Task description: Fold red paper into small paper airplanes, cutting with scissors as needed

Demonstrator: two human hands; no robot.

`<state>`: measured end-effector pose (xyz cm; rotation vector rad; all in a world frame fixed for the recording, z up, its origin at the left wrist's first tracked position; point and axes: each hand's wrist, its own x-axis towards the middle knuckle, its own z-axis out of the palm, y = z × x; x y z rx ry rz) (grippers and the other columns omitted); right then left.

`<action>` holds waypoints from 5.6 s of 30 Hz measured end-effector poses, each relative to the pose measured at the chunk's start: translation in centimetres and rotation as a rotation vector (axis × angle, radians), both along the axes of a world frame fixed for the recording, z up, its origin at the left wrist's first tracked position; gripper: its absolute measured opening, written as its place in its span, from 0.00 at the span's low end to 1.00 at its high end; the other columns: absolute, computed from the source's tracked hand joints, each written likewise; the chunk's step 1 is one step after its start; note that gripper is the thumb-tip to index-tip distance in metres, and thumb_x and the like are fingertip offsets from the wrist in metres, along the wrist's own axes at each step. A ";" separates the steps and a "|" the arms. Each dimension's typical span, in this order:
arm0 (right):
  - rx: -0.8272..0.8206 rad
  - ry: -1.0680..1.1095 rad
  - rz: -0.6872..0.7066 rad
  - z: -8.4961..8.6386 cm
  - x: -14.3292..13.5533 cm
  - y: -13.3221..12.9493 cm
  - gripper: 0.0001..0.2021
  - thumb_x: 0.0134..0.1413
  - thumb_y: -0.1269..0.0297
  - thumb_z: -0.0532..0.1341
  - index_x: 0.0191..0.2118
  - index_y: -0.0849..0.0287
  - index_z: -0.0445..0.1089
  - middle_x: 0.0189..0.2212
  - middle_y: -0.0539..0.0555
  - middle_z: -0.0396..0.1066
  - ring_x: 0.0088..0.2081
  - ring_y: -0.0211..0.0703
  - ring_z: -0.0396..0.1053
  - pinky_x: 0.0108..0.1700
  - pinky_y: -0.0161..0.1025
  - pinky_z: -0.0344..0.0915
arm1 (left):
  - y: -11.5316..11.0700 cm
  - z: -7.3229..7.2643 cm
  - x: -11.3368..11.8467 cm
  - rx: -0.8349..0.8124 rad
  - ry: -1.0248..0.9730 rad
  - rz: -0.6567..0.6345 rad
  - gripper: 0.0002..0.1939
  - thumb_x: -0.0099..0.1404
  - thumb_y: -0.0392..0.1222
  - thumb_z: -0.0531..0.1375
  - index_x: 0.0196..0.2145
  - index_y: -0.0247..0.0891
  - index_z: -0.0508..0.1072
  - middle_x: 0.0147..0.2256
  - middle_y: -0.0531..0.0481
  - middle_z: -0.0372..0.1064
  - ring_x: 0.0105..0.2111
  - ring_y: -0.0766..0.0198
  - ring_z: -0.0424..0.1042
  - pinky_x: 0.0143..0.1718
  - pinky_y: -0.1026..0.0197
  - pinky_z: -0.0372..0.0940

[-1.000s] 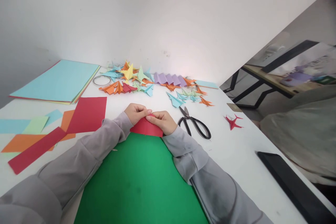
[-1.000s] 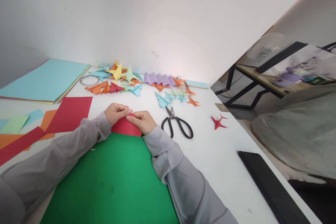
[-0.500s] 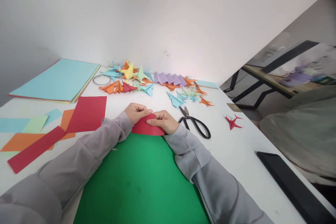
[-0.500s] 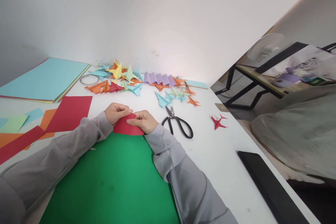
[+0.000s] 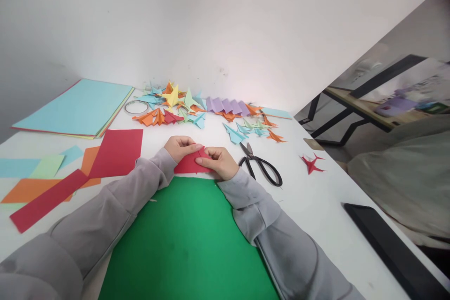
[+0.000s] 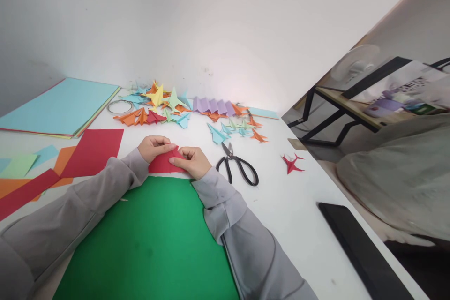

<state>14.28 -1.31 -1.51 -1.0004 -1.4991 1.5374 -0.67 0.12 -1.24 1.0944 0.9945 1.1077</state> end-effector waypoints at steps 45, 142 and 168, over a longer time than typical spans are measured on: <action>-0.079 0.182 -0.321 -0.8 0.1 0.5 0.14 0.28 0.58 0.70 0.16 0.61 0.66 0.12 0.45 0.63 0.17 0.31 0.57 0.21 0.32 0.52 | -0.3 0.0 0.1 0.180 0.201 -0.269 0.20 0.40 0.51 0.66 0.12 0.33 0.63 0.11 0.58 0.56 0.12 0.75 0.56 0.15 0.69 0.52; 0.088 0.155 -0.400 -1.3 -0.3 0.5 0.11 0.28 0.63 0.70 0.23 0.63 0.73 0.12 0.49 0.69 0.14 0.35 0.63 0.18 0.35 0.63 | -0.3 1.6 0.1 -0.374 -0.136 -0.035 0.08 0.55 0.27 0.59 0.19 0.27 0.69 0.14 0.44 0.69 0.14 0.65 0.69 0.17 0.66 0.68; 0.060 0.202 -0.355 -1.7 -0.1 0.8 0.10 0.30 0.63 0.70 0.22 0.63 0.72 0.14 0.50 0.70 0.15 0.34 0.64 0.19 0.33 0.64 | -0.3 1.3 0.0 -0.348 -0.193 -0.003 0.08 0.47 0.26 0.64 0.17 0.27 0.69 0.15 0.44 0.70 0.16 0.65 0.70 0.18 0.67 0.68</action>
